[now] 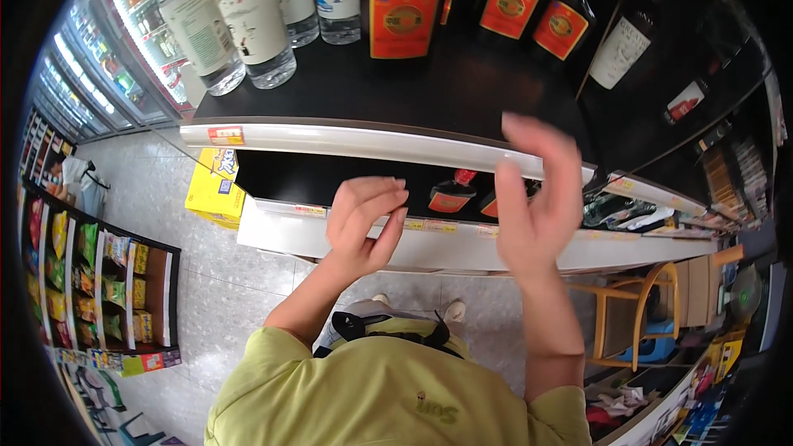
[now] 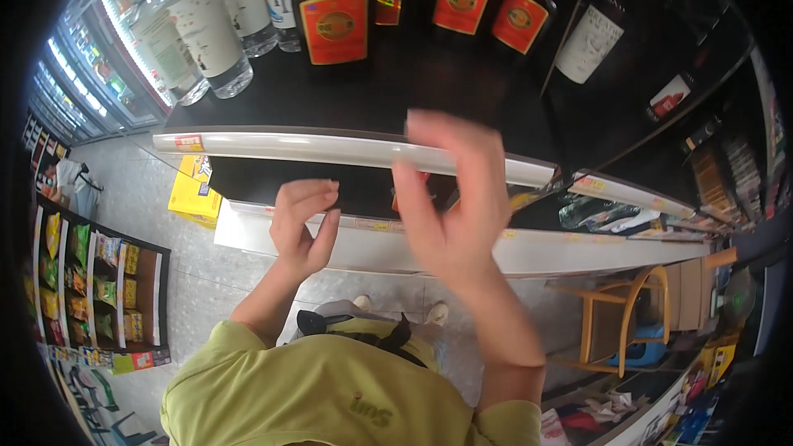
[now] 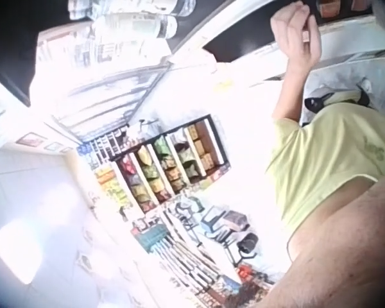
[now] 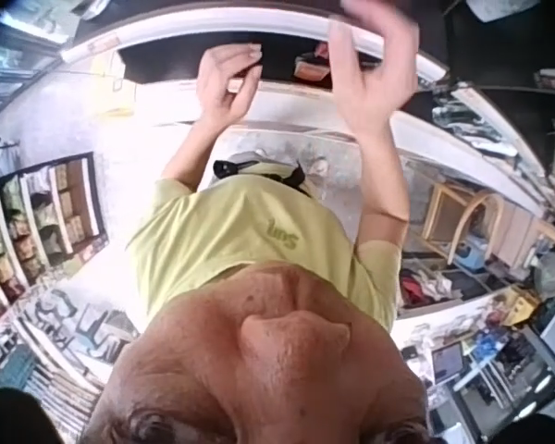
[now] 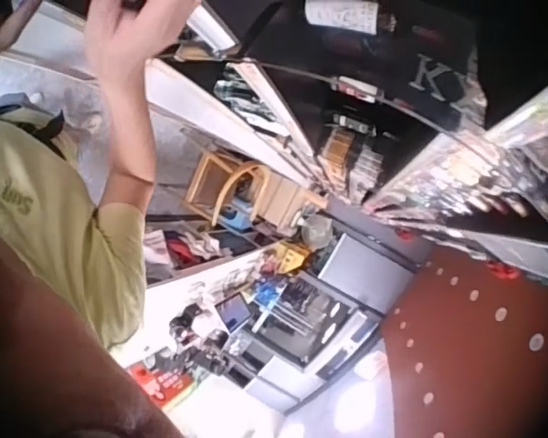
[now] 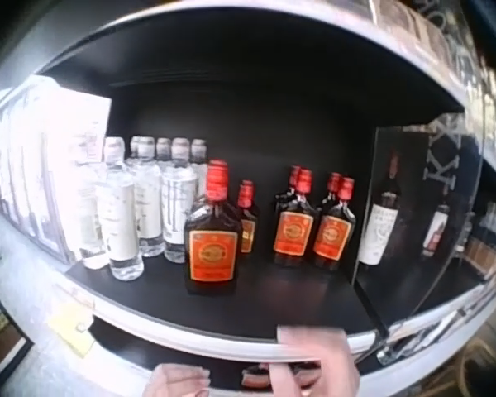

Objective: The recorder is stocking bottles of liquor and bottled water onto shelves in a supermarket aisle.

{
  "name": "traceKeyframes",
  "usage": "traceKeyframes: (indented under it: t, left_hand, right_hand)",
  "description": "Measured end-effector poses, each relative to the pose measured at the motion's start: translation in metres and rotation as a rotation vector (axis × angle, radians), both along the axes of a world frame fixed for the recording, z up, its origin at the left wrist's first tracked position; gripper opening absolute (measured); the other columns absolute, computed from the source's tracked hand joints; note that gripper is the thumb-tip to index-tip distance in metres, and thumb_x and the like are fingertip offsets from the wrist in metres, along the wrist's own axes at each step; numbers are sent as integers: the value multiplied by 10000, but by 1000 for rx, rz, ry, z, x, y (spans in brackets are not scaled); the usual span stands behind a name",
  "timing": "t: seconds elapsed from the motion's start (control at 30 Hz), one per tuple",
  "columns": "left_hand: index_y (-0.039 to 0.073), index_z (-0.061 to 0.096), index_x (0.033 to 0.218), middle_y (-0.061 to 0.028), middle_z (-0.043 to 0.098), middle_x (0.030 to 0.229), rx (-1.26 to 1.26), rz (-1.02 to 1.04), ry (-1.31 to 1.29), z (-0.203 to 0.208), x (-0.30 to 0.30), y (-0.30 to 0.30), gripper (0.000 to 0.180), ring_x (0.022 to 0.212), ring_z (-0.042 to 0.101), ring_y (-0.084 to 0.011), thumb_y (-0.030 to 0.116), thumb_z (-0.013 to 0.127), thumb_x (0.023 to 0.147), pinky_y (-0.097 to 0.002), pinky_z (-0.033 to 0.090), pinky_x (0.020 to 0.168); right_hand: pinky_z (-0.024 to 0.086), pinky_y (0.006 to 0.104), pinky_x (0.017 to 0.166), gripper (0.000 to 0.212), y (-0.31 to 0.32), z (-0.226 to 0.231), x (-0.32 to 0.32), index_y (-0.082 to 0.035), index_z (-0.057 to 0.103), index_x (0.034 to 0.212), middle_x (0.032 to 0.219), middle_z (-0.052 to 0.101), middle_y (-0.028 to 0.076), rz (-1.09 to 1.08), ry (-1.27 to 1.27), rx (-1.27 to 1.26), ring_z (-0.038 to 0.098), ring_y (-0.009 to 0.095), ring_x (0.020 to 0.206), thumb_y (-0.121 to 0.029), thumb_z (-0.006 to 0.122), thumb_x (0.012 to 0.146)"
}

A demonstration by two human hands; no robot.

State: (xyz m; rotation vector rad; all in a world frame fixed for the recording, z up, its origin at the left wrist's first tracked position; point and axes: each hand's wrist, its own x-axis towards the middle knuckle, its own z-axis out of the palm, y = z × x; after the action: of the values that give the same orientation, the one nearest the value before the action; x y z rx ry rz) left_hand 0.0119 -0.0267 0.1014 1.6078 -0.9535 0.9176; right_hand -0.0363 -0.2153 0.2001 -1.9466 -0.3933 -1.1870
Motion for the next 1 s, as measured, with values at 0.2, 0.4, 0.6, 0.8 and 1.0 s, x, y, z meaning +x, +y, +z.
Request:
traceKeyframes:
  t: [0.2, 0.4, 0.6, 0.8, 1.0]
  left_hand:
    - [2, 639, 1064, -185, 675, 1109, -79, -15, 61, 11, 0, -5, 281, 1007, 639, -314, -48, 699, 794, -380, 504, 881]
    - [15, 660, 1036, -170, 686, 1082, -71, -123, 139, -3, -19, -1, 271, 978, 654, -311, -54, 710, 779, -372, 510, 833]
    - [18, 668, 1020, -161, 693, 1066, -86, -108, 173, -10, -21, 8, 251, 947, 663, -301, -53, 711, 782, -363, 513, 814]
    - [21, 668, 1018, -156, 701, 1037, -90, -142, 201, -13, -25, 13, 250, 910, 673, -292, -61, 700, 784, -361, 520, 779]
    - [24, 662, 1019, -149, 699, 1001, -139, -188, 153, -14, -29, 12, 259, 877, 679, -291, -77, 683, 781, -358, 530, 754]
  right_hand:
    - [494, 343, 907, 453, 13, 66, 125, -5, 631, 1130, 1104, 682, 102, 3, -60, 174, 630, 212, 1025, -344, 775, 866]
    - [471, 234, 871, 574, 27, 92, 187, 58, 639, 1122, 1030, 673, 91, 229, 112, 240, 617, 122, 959, -397, 825, 827]
    - [509, 385, 814, 488, 39, 86, 204, -36, 702, 978, 839, 717, 121, 72, 140, 18, 691, 261, 819, -499, 727, 827]
    - [514, 302, 758, 216, 50, 67, 169, -6, 646, 943, 823, 730, 80, 214, -161, 226, 684, 163, 759, -211, 711, 924]
    - [478, 327, 880, 235, 34, 72, 86, 19, 627, 903, 923, 698, 100, 60, -433, 247, 624, 150, 858, -181, 572, 1012]
